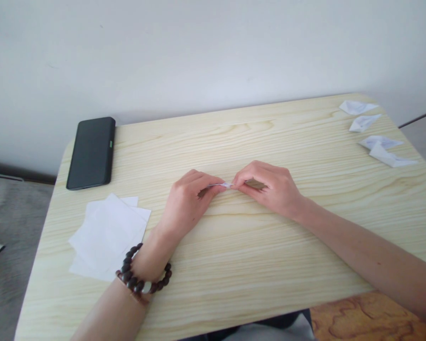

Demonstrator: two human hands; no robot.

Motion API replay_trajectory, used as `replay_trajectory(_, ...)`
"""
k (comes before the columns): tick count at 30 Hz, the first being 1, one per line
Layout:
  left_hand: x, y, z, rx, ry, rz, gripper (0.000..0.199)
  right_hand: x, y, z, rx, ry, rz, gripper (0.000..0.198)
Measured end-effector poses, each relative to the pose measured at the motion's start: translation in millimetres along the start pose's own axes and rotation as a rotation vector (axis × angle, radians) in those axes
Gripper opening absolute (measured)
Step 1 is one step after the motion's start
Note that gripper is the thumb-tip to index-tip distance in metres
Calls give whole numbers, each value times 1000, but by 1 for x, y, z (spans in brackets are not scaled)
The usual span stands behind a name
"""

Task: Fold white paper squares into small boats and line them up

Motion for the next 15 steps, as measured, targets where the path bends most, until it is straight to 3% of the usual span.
replay_trajectory(4, -1, 5, -8, -78, 99, 16, 9, 2, 1, 2, 38, -41, -9, 10)
replay_trajectory(9, -4, 6, -31, -287, 301, -33, 15, 0, 2, 27, 249, -292, -23, 8)
replay_trajectory(15, -3, 5, -37, -403, 267, -100, 23, -5, -2, 44, 464, -416, -45, 14)
Point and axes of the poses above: each hand's wrist, its own x-axis towards the middle knuckle, its own y-axis out of the back of the hand, z = x × y, the point moved 9 cm from there along x, towards the middle knuckle, and after that the axes turned 6 degrees about -z, right-handed, at the moved point
